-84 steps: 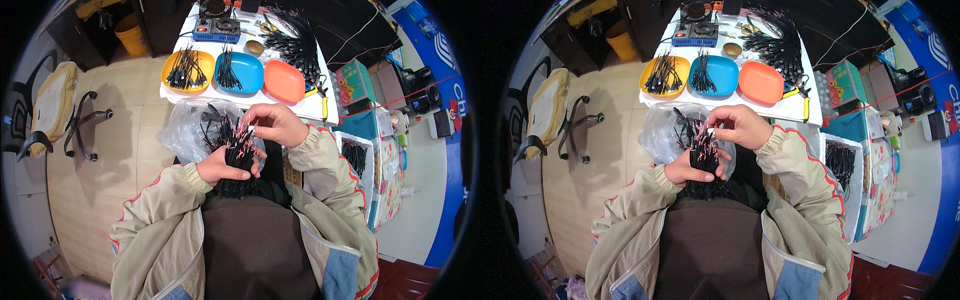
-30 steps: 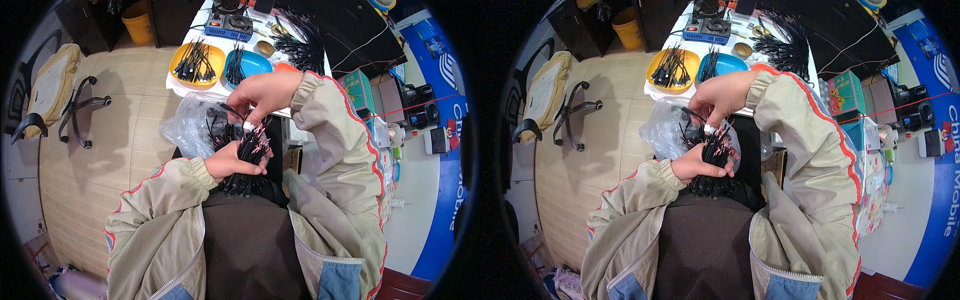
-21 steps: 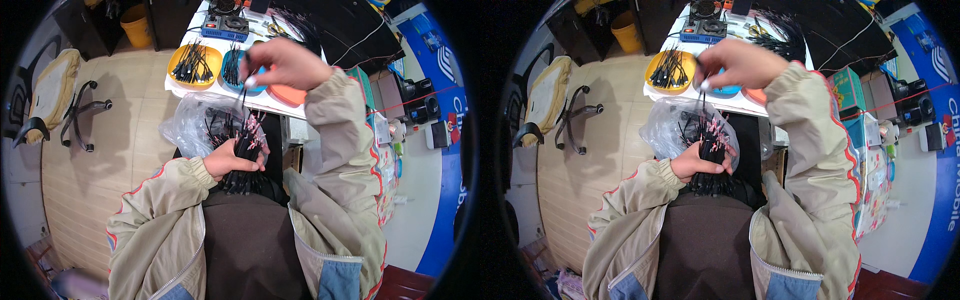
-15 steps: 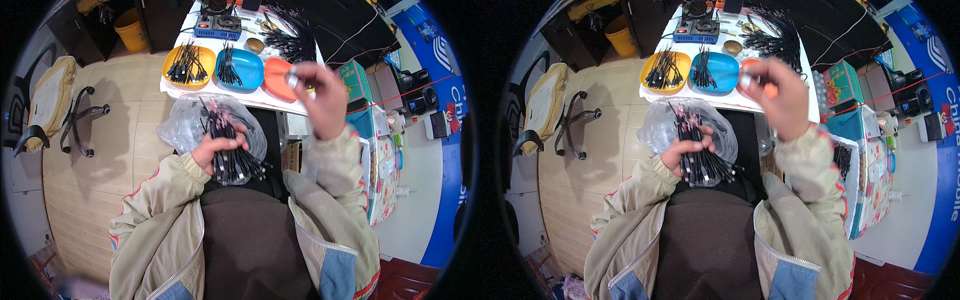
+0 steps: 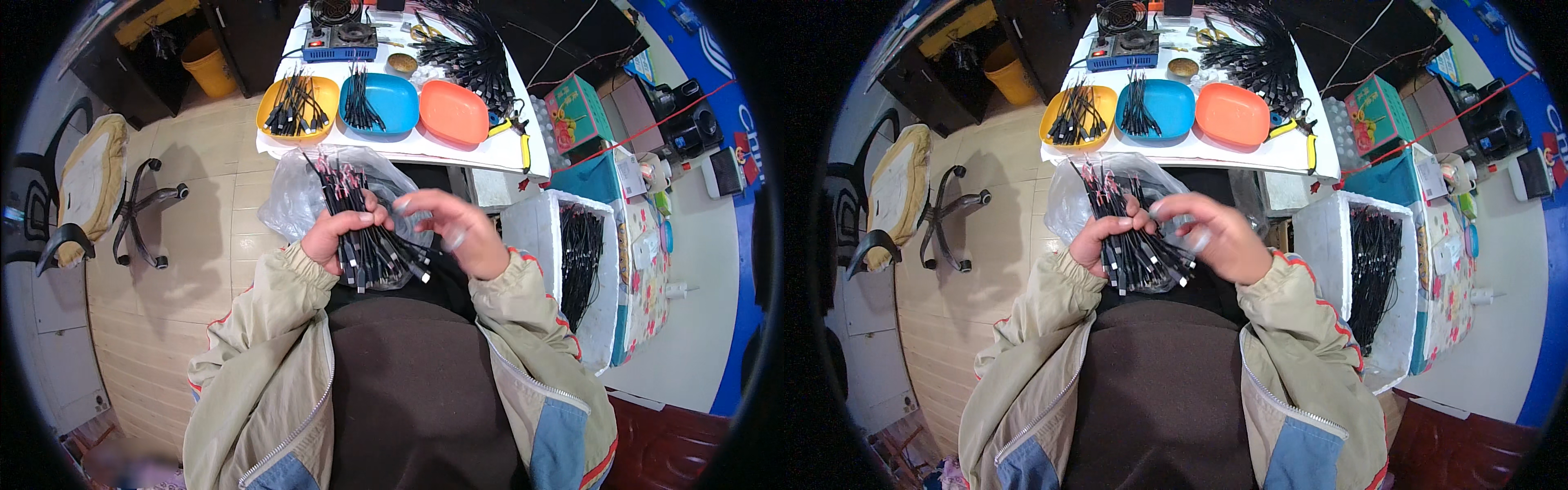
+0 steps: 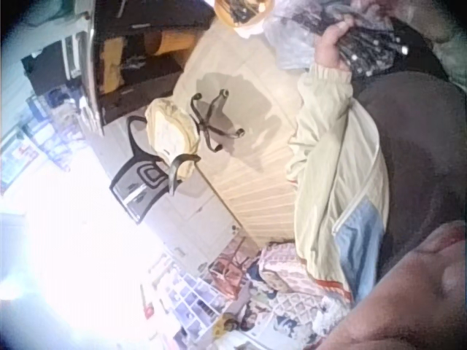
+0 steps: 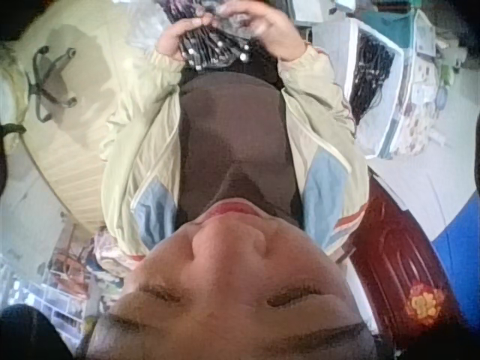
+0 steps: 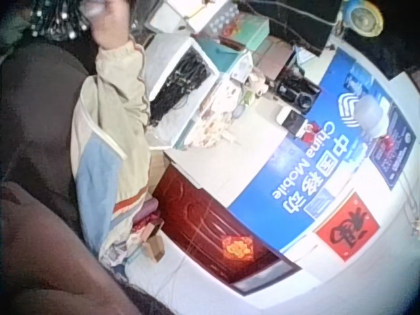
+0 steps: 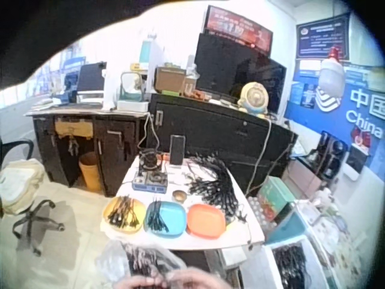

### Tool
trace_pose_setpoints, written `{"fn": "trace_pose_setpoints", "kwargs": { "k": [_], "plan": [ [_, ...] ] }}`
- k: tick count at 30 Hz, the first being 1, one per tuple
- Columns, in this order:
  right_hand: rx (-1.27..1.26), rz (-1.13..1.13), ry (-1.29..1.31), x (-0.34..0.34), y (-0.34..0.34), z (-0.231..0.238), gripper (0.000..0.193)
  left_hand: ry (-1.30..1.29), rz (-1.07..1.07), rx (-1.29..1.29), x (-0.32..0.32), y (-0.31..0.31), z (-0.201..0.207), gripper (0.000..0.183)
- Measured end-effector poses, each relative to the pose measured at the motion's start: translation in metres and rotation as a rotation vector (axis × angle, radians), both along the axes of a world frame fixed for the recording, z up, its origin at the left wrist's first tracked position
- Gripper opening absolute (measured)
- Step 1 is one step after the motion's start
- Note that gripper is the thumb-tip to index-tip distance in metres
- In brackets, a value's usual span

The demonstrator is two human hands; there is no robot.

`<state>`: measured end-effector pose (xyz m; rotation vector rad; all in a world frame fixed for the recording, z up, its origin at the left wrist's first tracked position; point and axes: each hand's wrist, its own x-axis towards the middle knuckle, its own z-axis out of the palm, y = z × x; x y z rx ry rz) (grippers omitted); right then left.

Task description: The person assembles small electronic components by hand, inserting wires into connectors and organizing them into trays. They repeatedly pick up wires, align them, and place them into colored trays on the table.

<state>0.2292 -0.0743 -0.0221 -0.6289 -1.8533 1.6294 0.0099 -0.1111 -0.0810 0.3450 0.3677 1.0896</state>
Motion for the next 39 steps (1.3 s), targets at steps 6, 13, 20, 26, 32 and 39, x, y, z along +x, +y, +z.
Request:
{"fn": "trace_pose_setpoints", "kwargs": {
  "k": [6,13,20,26,32,39],
  "plan": [
    [-0.444,0.000,0.174,-0.015,-0.011,-0.036,0.064,0.312,-0.025,0.213,0.010,-0.006,0.009,0.024],
    [-0.414,-0.120,0.123,-0.034,-0.034,-0.047,0.081,0.680,0.117,0.227,0.031,-0.017,-0.003,0.041],
    [-0.613,-0.219,0.103,-0.037,-0.034,-0.030,0.056,1.556,0.501,0.685,0.059,-0.018,0.003,0.085],
    [-0.665,-0.381,0.222,-0.035,-0.032,-0.041,0.038,1.544,0.490,0.671,0.055,-0.014,0.016,0.113],
    [-0.923,-0.495,0.321,-0.021,-0.010,-0.051,0.020,0.969,0.337,0.436,0.038,-0.012,0.012,0.088],
    [-1.081,-0.175,1.027,-0.024,0.022,-0.014,0.018,-0.234,0.000,-0.298,0.024,0.006,-0.001,0.045]
  ]
}}
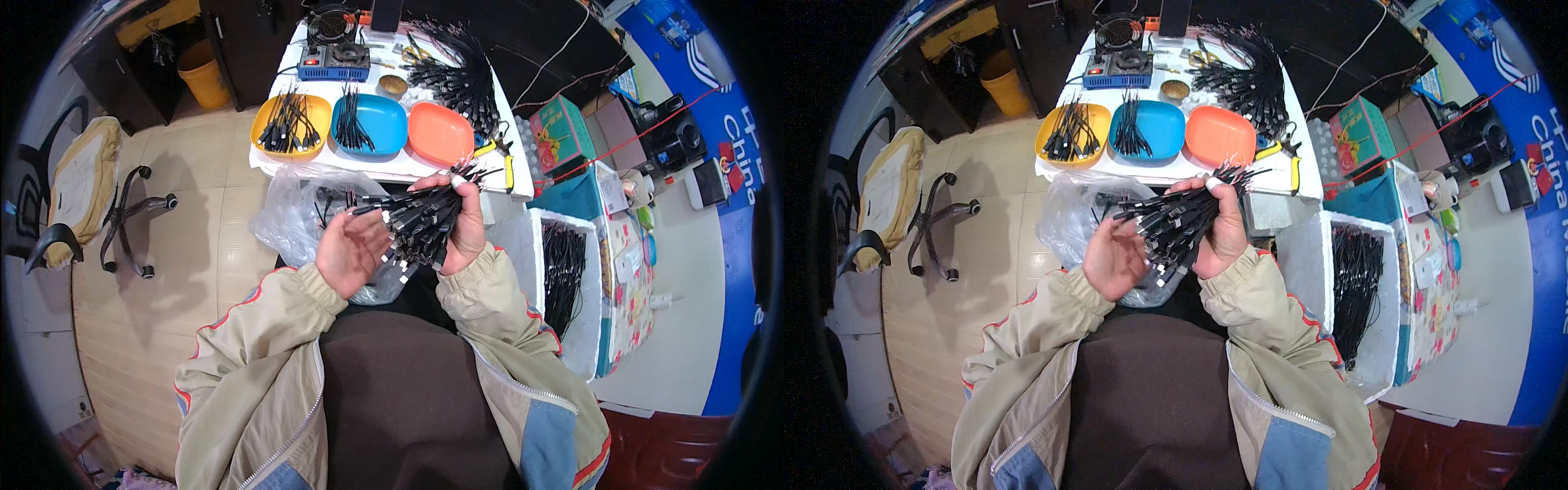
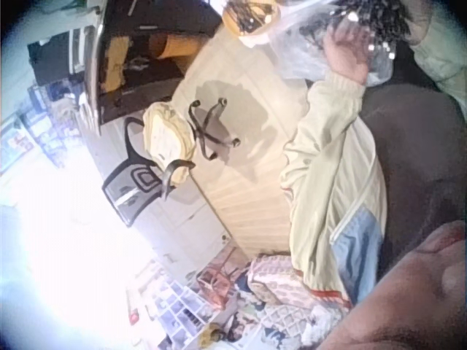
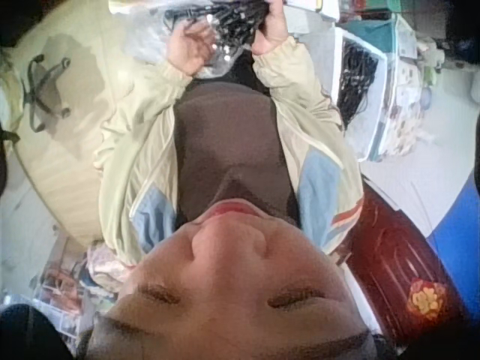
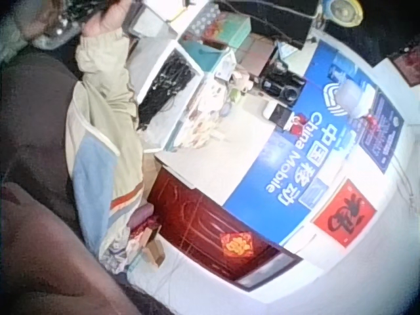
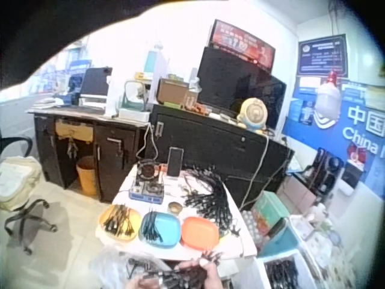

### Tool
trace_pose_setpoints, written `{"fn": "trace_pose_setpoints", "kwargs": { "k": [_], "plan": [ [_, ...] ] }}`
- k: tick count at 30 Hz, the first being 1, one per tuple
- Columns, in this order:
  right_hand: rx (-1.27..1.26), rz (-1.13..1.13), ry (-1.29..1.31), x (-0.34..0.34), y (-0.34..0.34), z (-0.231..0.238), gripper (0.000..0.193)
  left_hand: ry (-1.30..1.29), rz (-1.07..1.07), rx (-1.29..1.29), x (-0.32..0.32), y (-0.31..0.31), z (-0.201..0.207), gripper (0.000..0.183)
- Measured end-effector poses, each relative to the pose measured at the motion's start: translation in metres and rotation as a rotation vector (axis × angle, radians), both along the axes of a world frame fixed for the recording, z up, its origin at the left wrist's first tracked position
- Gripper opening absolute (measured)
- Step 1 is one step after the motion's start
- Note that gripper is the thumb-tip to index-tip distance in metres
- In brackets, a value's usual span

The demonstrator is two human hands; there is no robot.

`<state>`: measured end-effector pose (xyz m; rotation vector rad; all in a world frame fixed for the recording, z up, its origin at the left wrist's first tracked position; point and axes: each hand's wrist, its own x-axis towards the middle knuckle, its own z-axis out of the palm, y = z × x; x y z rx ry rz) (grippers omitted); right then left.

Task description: The person assembles small electronic components by hand, inserting wires into connectors and organizing them into trays. They repeatedly pick up wires, align them, and place them into colored trays on the table.

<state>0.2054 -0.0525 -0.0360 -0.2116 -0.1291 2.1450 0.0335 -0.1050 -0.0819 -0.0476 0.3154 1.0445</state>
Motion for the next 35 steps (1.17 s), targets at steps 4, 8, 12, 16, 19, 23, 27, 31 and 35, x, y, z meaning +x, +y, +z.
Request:
{"fn": "trace_pose_setpoints", "kwargs": {
  "k": [4,8,12,16,19,23,27,31,35],
  "plan": [
    [0.207,-0.082,-0.137,-0.017,-0.004,0.013,0.014,0.195,0.094,-0.124,0.017,0.000,0.012,0.055],
    [0.302,-0.235,-0.224,-0.034,-0.013,0.002,0.017,0.058,0.155,0.007,0.003,0.005,0.021,0.056],
    [0.306,-0.218,-0.207,-0.033,-0.016,-0.004,0.023,0.009,0.305,0.073,-0.003,0.009,0.018,0.053],
    [0.303,-0.342,-0.369,-0.044,-0.018,-0.008,0.026,0.019,0.365,0.218,0.007,0.009,0.020,0.051],
    [0.332,-0.389,-0.447,-0.048,-0.018,-0.013,0.026,0.085,0.419,0.150,0.014,0.009,0.024,0.047],
    [0.270,-0.351,-0.448,-0.049,-0.010,-0.007,0.025,0.113,0.424,0.110,0.015,0.011,0.031,0.047],
    [0.489,-0.548,-0.475,-0.041,-0.006,0.015,0.022,0.166,0.279,-0.140,0.011,0.010,0.036,0.050],
    [0.810,-0.642,-0.668,-0.052,-0.017,0.013,0.025,0.005,0.230,-0.105,0.019,0.009,0.032,0.046],
    [0.774,-0.566,-0.775,-0.058,-0.022,-0.003,0.032,0.086,0.332,-0.171,0.024,0.012,0.013,0.046]
  ]
}}
